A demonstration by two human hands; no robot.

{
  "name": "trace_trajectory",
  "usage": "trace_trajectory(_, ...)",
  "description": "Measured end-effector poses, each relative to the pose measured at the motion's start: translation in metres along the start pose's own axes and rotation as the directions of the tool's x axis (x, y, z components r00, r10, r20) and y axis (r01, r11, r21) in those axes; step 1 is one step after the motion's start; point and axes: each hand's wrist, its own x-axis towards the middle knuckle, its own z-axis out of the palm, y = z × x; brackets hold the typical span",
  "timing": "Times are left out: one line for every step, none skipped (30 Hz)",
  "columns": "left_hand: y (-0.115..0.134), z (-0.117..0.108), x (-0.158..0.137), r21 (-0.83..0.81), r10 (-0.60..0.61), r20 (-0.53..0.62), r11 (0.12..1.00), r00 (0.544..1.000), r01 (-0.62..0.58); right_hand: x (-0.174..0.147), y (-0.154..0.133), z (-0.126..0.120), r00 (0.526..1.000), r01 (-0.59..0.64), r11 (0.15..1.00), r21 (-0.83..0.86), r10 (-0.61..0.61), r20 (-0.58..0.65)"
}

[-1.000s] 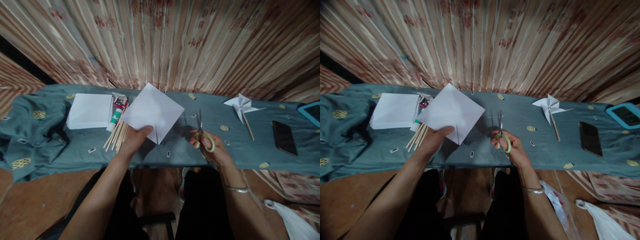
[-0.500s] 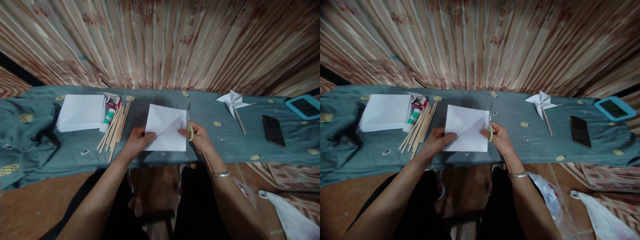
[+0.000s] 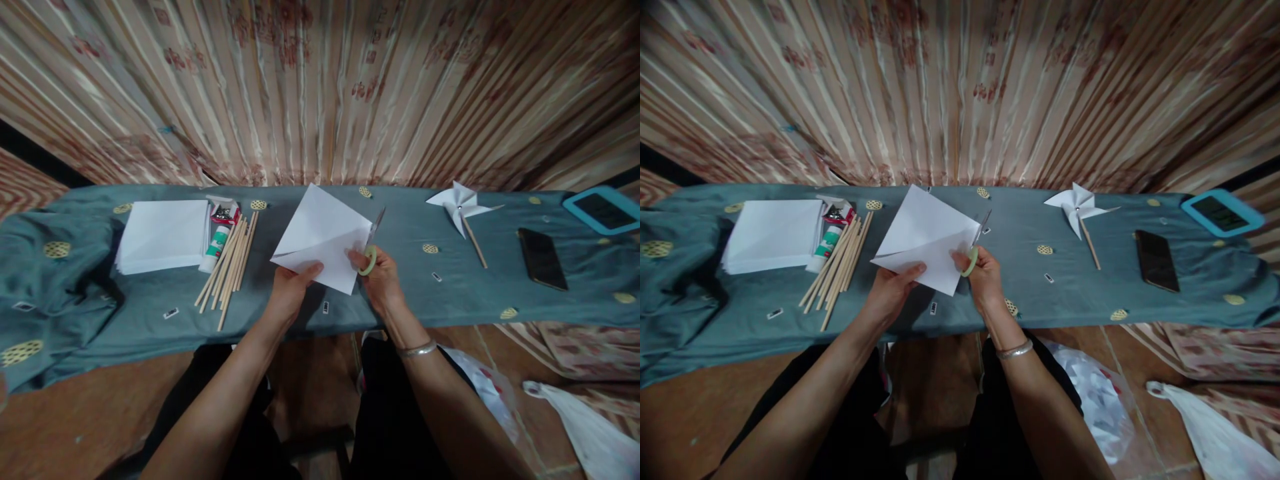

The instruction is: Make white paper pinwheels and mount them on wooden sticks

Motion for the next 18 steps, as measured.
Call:
trace_trajectory(-0.001,0.000,0.002,-0.002,0.029,-0.024,1.000,0.999,-0.029,-0.001,0.001,0.000,1.000,0.005,1.000,-0.017,-0.004,0.028)
trace_trajectory(0.000,-0.002,0.005,-0.003,0.062,-0.043,0.998,0.997,-0.063,-0.002,0.002,-0.002,0.998,0.005,0.999,-0.038,-0.003,0.062)
trace_trajectory(0.002,-0.003,0.007,-0.001,0.096,-0.053,0.995,0.994,-0.097,-0.003,0.001,-0.004,0.995,0.000,0.998,-0.061,0.006,0.101)
trace_trajectory(0.006,-0.005,0.009,0.001,0.132,-0.061,0.991,0.989,-0.132,-0.005,0.001,-0.006,0.989,-0.009,0.996,-0.087,0.022,0.149)
trace_trajectory(0.011,-0.007,0.011,0.003,0.168,-0.066,0.986,0.983,-0.169,-0.007,-0.001,-0.009,0.977,-0.022,0.993,-0.117,0.046,0.206)
trace_trajectory(0.017,-0.008,0.012,-0.003,0.206,-0.068,0.978,0.976,-0.207,-0.010,-0.003,-0.012,0.959,-0.035,0.988,-0.150,0.075,0.272)
trace_trajectory(0.023,-0.010,0.014,-0.015,0.242,-0.071,0.970,0.968,-0.243,-0.014,-0.005,-0.015,0.933,-0.044,0.983,-0.181,0.105,0.344)
trace_trajectory(0.029,-0.011,0.014,-0.032,0.270,-0.067,0.962,0.960,-0.273,-0.018,-0.007,-0.018,0.899,-0.053,0.977,-0.207,0.137,0.416)
trace_trajectory(0.034,-0.011,0.015,-0.047,0.294,-0.069,0.953,0.953,-0.298,-0.022,-0.009,-0.020,0.858,-0.064,0.972,-0.226,0.170,0.485)
trace_trajectory(0.038,-0.012,0.015,-0.059,0.312,-0.073,0.947,0.947,-0.317,-0.027,-0.010,-0.022,0.818,-0.078,0.968,-0.237,0.199,0.540)
trace_trajectory(0.042,-0.012,0.015,-0.071,0.318,-0.079,0.944,0.945,-0.323,-0.031,-0.011,-0.022,0.780,-0.093,0.965,-0.245,0.224,0.585)
trace_trajectory(0.044,-0.013,0.015,-0.080,0.314,-0.085,0.944,0.945,-0.321,-0.035,-0.012,-0.023,0.748,-0.105,0.963,-0.249,0.242,0.618)
trace_trajectory(0.045,-0.013,0.015,-0.088,0.304,-0.090,0.946,0.948,-0.312,-0.039,-0.012,-0.022,0.724,-0.114,0.961,-0.251,0.253,0.642)
trace_trajectory(0.046,-0.013,0.014,-0.094,0.290,-0.091,0.950,0.953,-0.298,-0.041,-0.011,-0.021,0.705,-0.117,0.961,-0.252,0.259,0.660)
trace_trajectory(0.047,-0.013,0.014,-0.099,0.277,-0.092,0.953,0.956,-0.286,-0.044,-0.011,-0.020,0.692,-0.117,0.960,-0.254,0.262,0.673)
trace_trajectory(0.046,-0.013,0.014,-0.102,0.268,-0.090,0.955,0.959,-0.277,-0.045,-0.010,-0.018,0.684,-0.117,0.959,-0.259,0.266,0.679)
trace_trajectory(0.046,-0.013,0.014,-0.101,0.263,-0.089,0.957,0.961,-0.271,-0.045,-0.009,-0.017,0.679,-0.115,0.958,-0.265,0.270,0.682)
trace_trajectory(0.045,-0.012,0.014,-0.097,0.258,-0.086,0.959,0.962,-0.266,-0.046,-0.009,-0.015,0.680,-0.113,0.956,-0.270,0.272,0.681)
